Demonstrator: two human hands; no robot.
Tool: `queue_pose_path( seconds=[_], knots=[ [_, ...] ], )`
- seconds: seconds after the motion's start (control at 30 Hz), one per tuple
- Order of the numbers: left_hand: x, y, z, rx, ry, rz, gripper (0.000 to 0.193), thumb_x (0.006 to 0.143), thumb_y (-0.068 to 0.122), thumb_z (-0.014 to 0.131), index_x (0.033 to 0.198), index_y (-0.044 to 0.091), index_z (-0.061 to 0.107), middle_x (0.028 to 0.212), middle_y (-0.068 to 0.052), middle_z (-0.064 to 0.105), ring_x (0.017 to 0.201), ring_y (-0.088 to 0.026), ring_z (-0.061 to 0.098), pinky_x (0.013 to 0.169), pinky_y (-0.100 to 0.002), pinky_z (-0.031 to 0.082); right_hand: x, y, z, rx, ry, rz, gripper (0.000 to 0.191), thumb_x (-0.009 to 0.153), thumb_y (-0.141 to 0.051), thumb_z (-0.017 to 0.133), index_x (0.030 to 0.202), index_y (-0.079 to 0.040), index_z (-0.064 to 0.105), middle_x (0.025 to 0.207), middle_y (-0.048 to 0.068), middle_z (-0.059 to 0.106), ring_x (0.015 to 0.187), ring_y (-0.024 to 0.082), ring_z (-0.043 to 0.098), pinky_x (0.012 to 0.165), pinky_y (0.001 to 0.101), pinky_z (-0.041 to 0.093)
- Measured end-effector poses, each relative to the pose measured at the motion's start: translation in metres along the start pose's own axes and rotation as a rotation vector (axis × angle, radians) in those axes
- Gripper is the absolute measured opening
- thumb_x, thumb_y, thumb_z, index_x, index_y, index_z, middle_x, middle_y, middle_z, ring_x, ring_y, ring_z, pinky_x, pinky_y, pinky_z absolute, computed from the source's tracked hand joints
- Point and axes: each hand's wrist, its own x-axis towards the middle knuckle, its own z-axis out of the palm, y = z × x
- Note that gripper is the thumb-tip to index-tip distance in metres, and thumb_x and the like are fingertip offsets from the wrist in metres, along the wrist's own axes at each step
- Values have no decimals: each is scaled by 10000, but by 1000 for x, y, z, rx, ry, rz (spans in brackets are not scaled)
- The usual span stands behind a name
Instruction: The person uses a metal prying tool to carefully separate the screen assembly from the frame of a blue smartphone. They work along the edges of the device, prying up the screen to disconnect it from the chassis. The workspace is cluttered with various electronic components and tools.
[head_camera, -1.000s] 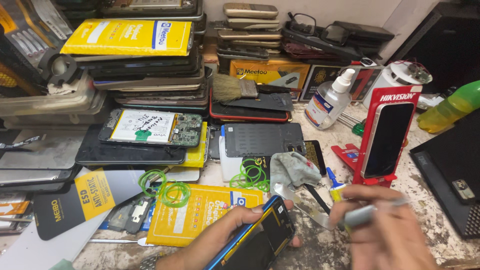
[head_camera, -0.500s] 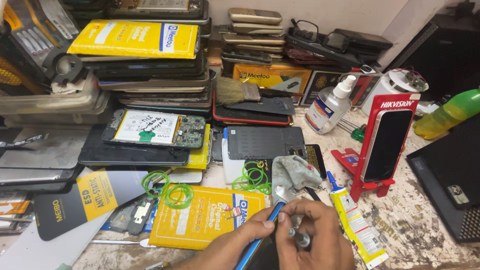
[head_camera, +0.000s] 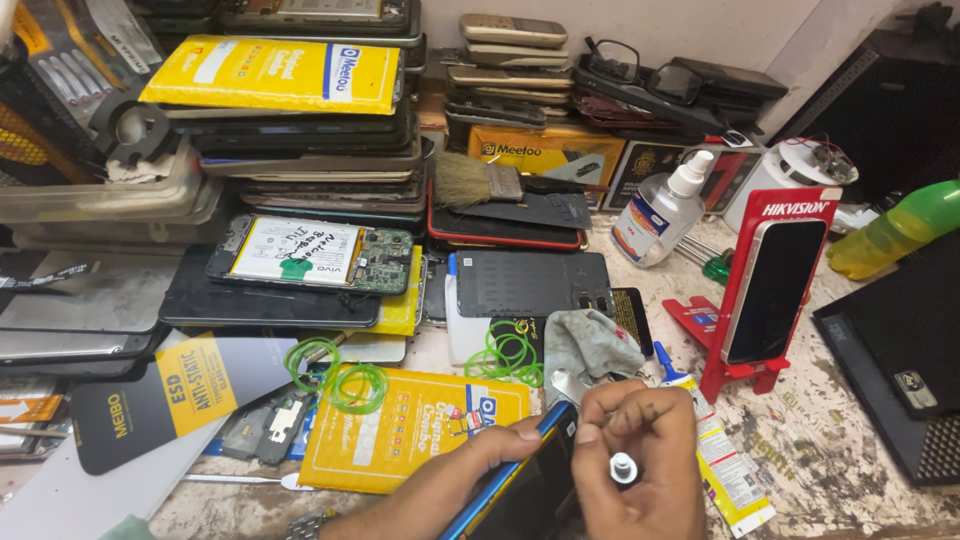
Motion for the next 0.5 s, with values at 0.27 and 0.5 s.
queue_pose_path(
  seconds=[0.27,0.5],
  knots=[
    [-10,11,4,-41,-269,17,566,1050,374,450,1548,118,531,1213,-115,741,895,-102,670,789,-218,519,-15,9,-38,-317,66,103,175,874,90,576,944,-56,509,942,123,674,843,111,670,681,256,604],
    [-8,13,4,-96,-250,-37,597,1014,368,425,1540,91,482,1215,-140,726,1000,-146,726,887,-246,561,-17,21,-62,-797,-93,152,158,738,-47,718,873,-82,644,839,70,698,774,141,741,688,325,614]
  ],
)
